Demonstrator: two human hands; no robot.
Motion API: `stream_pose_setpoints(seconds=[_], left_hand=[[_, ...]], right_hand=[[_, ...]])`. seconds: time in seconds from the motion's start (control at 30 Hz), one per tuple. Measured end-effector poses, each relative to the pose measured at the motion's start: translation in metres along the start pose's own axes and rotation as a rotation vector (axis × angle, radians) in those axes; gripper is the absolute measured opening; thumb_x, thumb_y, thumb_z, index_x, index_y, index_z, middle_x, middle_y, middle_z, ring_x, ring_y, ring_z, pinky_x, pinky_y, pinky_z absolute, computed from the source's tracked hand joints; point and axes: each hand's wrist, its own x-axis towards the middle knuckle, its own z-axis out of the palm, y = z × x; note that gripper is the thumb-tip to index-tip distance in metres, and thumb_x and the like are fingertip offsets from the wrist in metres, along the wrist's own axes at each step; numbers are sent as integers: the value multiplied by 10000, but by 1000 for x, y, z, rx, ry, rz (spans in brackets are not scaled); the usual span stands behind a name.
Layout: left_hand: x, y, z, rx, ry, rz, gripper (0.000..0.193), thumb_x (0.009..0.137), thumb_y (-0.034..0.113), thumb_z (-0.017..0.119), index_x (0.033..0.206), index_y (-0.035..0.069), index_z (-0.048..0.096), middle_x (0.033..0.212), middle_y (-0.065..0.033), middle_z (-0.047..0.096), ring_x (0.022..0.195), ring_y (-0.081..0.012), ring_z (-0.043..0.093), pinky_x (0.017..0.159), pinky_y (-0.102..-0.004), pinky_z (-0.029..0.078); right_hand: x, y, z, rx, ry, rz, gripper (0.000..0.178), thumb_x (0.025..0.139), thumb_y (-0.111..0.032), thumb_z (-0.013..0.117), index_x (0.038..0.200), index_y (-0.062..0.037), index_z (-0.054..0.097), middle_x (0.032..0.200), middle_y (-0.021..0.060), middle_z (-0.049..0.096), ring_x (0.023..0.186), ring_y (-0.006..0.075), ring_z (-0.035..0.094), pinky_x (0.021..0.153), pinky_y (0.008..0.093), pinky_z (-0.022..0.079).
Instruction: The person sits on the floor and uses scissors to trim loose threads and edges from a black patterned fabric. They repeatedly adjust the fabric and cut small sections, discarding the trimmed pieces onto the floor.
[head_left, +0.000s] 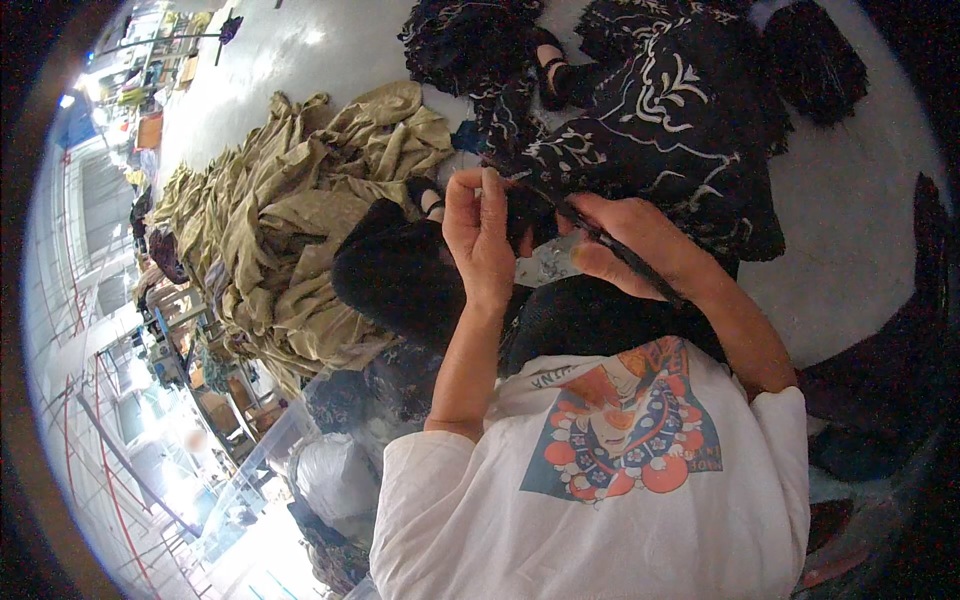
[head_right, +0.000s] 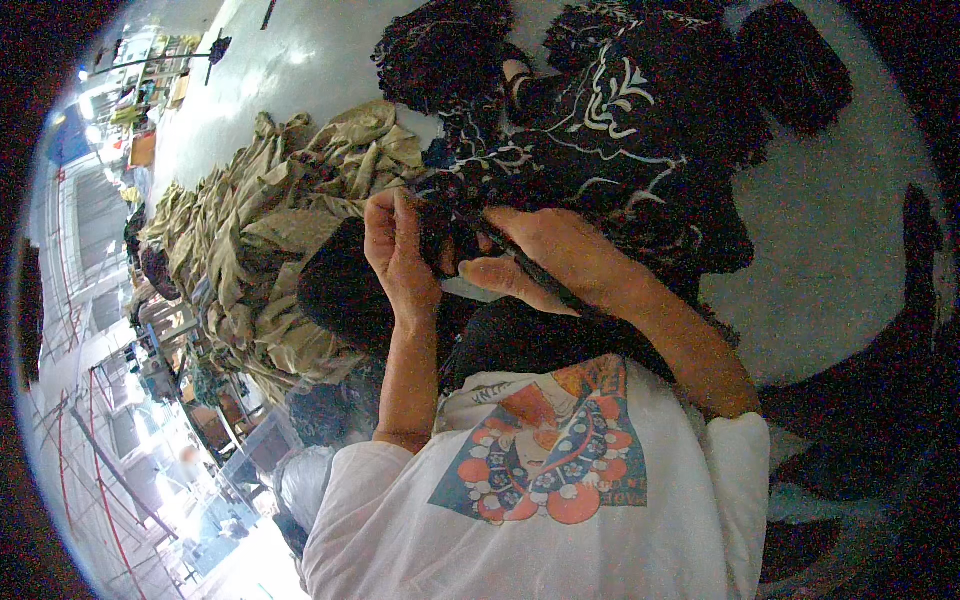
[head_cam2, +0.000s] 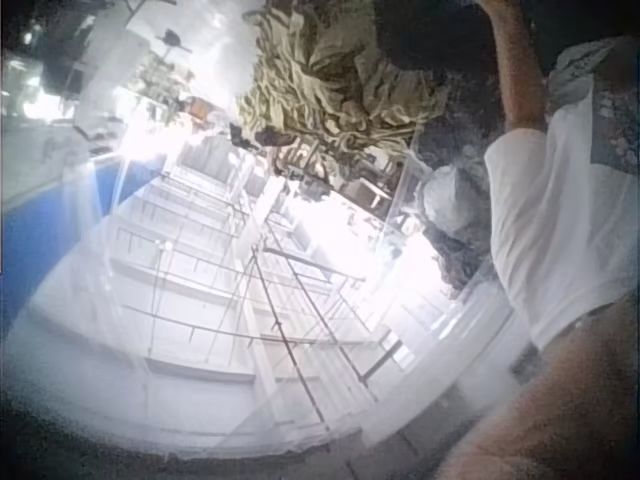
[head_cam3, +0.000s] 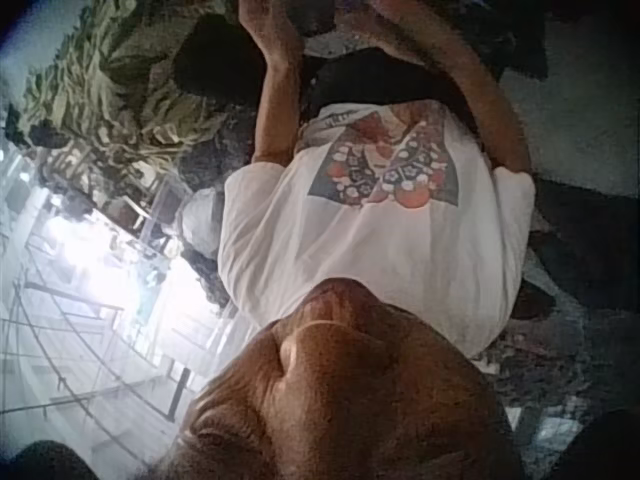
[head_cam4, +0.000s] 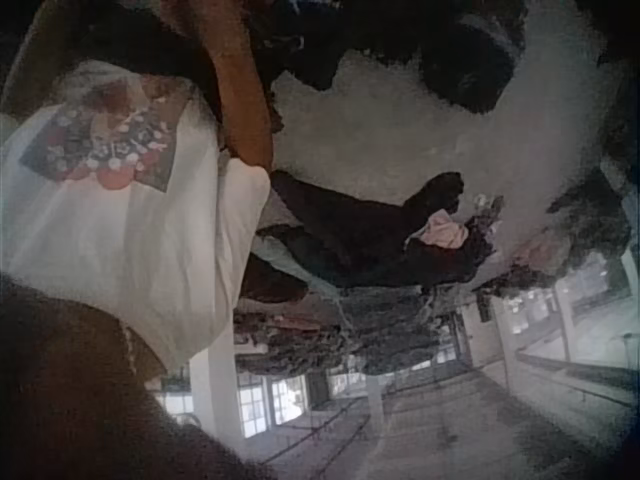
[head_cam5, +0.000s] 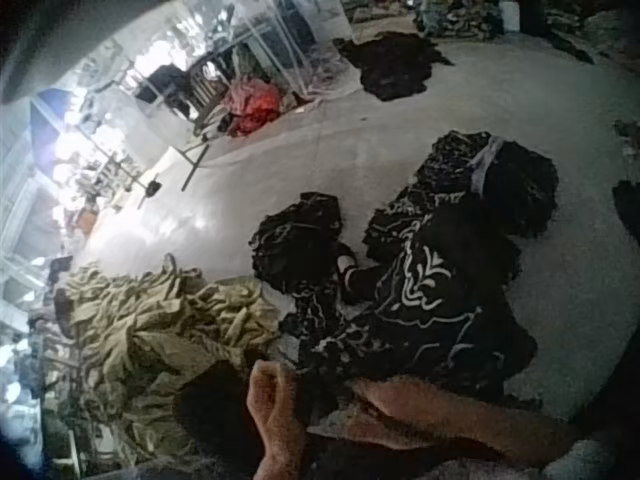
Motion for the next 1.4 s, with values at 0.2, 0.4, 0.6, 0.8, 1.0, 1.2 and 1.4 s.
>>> stream_pose_setpoints(seconds=[0.2,0.4,0.6,0.8,1.0,1.2,1.4], left_hand=[[-5,0,3,116,-67,83,138,923,206,455,888,73,462,726,-22,576,440,-36,407,363,-169,304],[1,2,-3,-29,-75,-42,140,919,199,468,890,63,488,722,-14,570,448,-26,407,359,-172,294],[-2,3,-5,159,-27,-4,142,916,187,475,875,52,489,735,-26,576,510,-43,468,435,-170,362],[-1,5,-2,-60,-52,6,143,916,162,470,861,30,480,775,-81,604,671,-113,568,634,-220,448],[9,-5,-19,89,65,37,149,894,218,501,807,97,491,682,-4,569,568,-91,571,421,-186,394],[12,11,-19,-69,15,-180,141,882,205,518,786,105,493,664,36,516,553,-69,542,388,-174,386],[6,14,-17,-82,18,-164,124,885,188,510,799,100,495,670,40,510,563,-71,548,404,-184,413]], right_hand=[[2,0,1,109,51,122,717,733,-691,460,964,-13,507,633,45,522,542,149,535,500,281,424],[-2,-2,3,493,-73,187,694,754,-662,469,1001,-15,502,638,33,520,521,128,485,494,247,399],[1,-1,4,8,12,63,471,823,-497,502,883,-31,532,646,57,539,559,140,520,519,301,431],[-4,5,1,563,-67,325,517,841,-529,452,924,-23,516,678,24,523,529,115,508,471,246,417],[-3,10,7,111,-76,120,413,846,-431,499,927,-28,523,696,65,559,574,174,558,556,285,463],[-25,7,3,-142,-194,142,470,801,-480,540,928,-27,526,723,153,575,674,340,586,598,379,460],[-16,2,12,-114,-63,20,558,794,-568,480,927,-28,516,673,129,554,623,318,580,560,371,446]])
